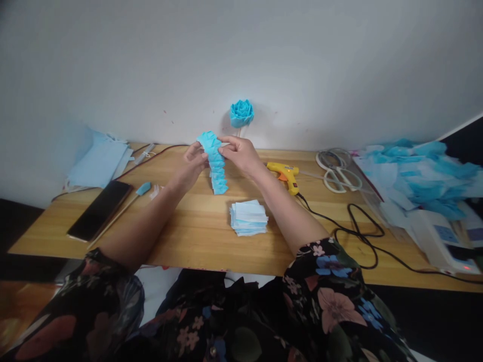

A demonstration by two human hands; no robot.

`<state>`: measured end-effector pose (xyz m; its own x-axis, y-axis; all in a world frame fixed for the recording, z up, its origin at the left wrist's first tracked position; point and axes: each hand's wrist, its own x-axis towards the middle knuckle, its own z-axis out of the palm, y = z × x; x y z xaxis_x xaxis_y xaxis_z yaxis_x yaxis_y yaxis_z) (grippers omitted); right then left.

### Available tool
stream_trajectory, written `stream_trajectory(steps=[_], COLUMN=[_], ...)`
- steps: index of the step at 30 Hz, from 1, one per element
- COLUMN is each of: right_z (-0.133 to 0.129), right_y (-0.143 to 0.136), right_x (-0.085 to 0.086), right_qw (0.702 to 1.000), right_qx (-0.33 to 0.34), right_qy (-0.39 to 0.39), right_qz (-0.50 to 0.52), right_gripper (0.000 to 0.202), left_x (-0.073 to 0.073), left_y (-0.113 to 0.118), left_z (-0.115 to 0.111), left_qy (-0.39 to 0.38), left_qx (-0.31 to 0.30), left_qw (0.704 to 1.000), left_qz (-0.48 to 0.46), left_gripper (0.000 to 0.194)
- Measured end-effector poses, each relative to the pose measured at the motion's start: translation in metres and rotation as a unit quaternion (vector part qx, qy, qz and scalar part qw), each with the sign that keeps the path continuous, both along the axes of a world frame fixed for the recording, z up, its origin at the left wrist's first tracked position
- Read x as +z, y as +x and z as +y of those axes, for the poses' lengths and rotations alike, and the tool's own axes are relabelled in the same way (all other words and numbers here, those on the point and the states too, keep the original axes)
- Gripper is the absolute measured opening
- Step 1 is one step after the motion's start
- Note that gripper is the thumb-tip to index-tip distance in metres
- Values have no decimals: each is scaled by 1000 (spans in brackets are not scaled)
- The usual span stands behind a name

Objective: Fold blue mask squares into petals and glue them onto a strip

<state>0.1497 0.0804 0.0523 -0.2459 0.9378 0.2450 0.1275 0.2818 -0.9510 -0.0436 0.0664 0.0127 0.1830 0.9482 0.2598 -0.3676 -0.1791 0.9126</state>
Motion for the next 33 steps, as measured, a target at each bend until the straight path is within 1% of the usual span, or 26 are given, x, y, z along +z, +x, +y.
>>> stream_trajectory(steps=[4, 8, 13, 16, 20, 22, 25, 27, 30, 33], right_z=[-1, -2, -3, -2, 0, 1, 1, 0, -2, -2], right_y=[-1, -3, -3, -3, -3, -2, -3, -3, -4, -4], right_x=[1, 3, 2, 1, -1, -1, -1, 0, 0, -1], right_qw=[999, 997, 996, 997, 998, 998, 998, 998, 997, 997], right_qx=[22, 59, 85, 78, 50, 49, 50, 50, 54, 57], right_qy=[-6, -23, -10, -3, 3, 5, 8, 2, -16, -25], right_qz=[28, 55, 15, 12, 27, 30, 31, 37, 48, 41], right_gripper=[50, 52, 53, 51, 47, 46, 46, 44, 43, 51], left_x=[-3, -5, -5, -4, -5, -6, -7, -9, -12, -15], left_y=[-1, -2, -2, -2, -1, -1, -2, -4, -6, -7], left_z=[3, 6, 6, 6, 4, 4, 4, 6, 10, 13], left_qy=[5, 13, 6, 2, -8, -3, 13, 22, 33, 35], left_qx=[10, 29, 42, 41, 38, 28, 4, 0, 15, 31], left_qw=[1000, 999, 999, 999, 999, 1000, 1000, 999, 999, 999], left_qz=[-3, -17, -16, -23, -25, -12, 19, 29, 17, 5], left_gripper=[69, 64, 62, 61, 58, 64, 76, 79, 75, 72])
